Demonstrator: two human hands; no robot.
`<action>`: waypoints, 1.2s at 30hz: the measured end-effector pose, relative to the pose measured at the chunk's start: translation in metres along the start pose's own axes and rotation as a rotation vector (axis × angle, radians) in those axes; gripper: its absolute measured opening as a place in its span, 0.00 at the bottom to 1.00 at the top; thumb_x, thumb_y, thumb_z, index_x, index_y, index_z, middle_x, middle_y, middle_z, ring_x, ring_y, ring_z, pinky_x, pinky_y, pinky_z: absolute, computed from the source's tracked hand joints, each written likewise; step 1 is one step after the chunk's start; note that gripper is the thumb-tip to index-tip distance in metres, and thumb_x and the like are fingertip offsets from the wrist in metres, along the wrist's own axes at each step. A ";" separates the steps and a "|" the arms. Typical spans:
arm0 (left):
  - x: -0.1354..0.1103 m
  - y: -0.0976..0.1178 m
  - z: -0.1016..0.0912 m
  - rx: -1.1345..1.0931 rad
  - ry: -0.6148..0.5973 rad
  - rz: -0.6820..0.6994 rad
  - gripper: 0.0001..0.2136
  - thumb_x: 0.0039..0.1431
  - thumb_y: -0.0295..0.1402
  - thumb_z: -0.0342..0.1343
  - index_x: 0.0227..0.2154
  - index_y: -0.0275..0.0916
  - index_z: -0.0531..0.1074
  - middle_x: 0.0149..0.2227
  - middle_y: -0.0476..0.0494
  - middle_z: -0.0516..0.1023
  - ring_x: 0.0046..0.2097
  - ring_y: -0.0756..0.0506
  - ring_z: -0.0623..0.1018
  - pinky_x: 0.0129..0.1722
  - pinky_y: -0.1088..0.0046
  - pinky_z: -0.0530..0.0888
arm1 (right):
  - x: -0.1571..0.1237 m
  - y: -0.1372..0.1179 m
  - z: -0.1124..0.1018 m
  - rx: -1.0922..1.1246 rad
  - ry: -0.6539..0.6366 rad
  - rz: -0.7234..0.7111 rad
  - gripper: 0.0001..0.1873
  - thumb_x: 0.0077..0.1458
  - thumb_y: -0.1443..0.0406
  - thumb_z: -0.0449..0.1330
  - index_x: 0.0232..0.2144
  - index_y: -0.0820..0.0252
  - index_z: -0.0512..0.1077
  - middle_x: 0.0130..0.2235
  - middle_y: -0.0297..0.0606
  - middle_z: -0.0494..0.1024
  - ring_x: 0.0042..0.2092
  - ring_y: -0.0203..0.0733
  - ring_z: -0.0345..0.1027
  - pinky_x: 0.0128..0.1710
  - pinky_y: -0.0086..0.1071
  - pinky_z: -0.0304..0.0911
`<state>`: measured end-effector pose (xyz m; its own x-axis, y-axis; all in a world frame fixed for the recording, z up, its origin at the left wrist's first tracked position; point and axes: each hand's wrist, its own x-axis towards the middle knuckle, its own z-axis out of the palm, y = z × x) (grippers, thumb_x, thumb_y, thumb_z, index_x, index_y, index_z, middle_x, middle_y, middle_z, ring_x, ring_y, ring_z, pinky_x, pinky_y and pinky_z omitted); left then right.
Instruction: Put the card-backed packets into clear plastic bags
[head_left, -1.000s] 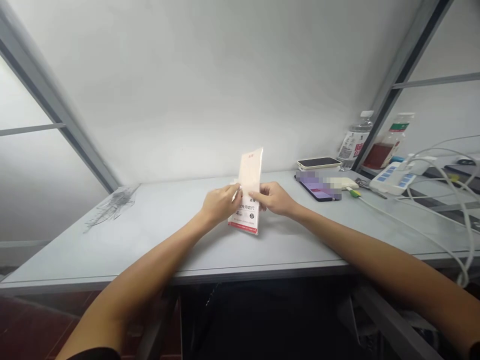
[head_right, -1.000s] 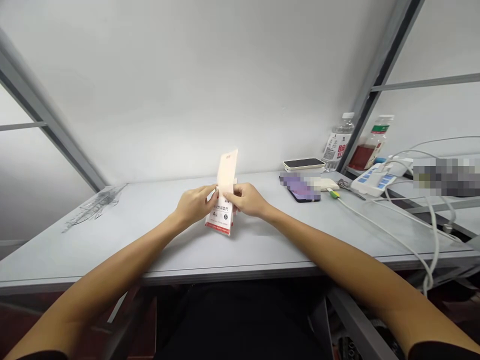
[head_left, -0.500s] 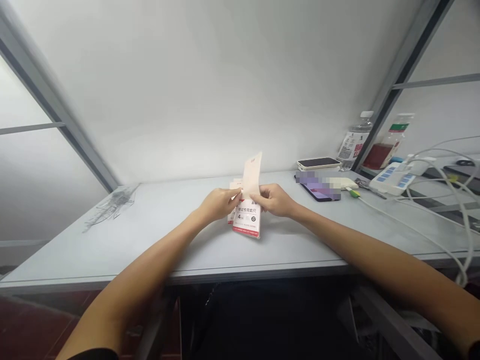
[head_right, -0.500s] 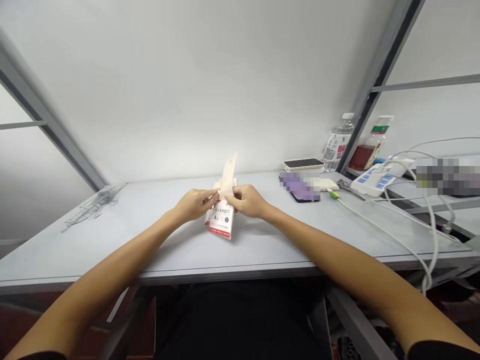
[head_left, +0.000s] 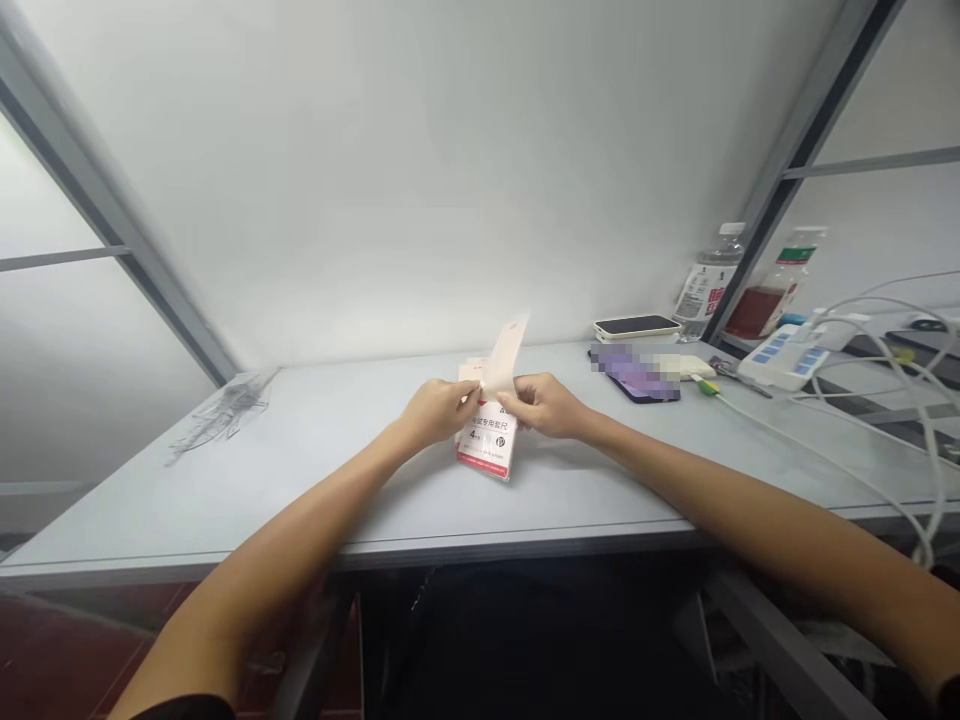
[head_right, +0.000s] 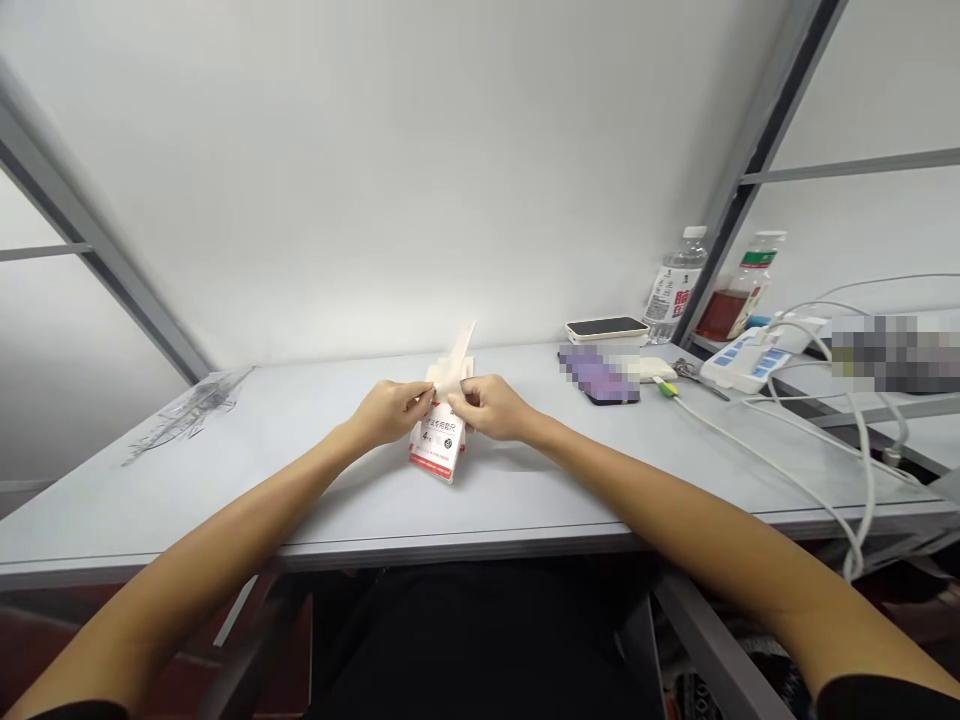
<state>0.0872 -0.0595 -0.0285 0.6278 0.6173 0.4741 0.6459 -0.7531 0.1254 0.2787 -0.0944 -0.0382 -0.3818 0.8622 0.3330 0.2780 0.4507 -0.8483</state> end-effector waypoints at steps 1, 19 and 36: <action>0.000 0.001 0.000 -0.005 0.008 -0.029 0.14 0.57 0.33 0.42 0.19 0.39 0.67 0.15 0.52 0.63 0.17 0.53 0.55 0.21 0.75 0.52 | 0.000 0.000 0.001 -0.004 0.001 -0.002 0.14 0.52 0.60 0.54 0.20 0.63 0.67 0.19 0.33 0.69 0.20 0.32 0.62 0.19 0.26 0.57; -0.001 0.015 0.005 -0.180 0.102 -0.318 0.13 0.52 0.33 0.46 0.26 0.37 0.76 0.23 0.48 0.76 0.21 0.54 0.64 0.22 0.77 0.58 | 0.001 0.005 0.008 -0.078 0.081 -0.007 0.17 0.53 0.56 0.52 0.19 0.61 0.63 0.19 0.33 0.68 0.20 0.33 0.61 0.18 0.26 0.56; 0.001 0.010 0.008 0.012 0.235 -0.190 0.14 0.56 0.34 0.44 0.23 0.38 0.73 0.18 0.49 0.72 0.19 0.53 0.64 0.20 0.77 0.57 | 0.003 0.000 0.013 -0.070 0.236 -0.022 0.17 0.51 0.56 0.55 0.19 0.61 0.65 0.19 0.34 0.68 0.21 0.33 0.60 0.19 0.27 0.56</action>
<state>0.0981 -0.0650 -0.0342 0.3782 0.6766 0.6318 0.7485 -0.6251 0.2214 0.2659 -0.0946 -0.0420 -0.1743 0.8783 0.4452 0.3355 0.4780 -0.8117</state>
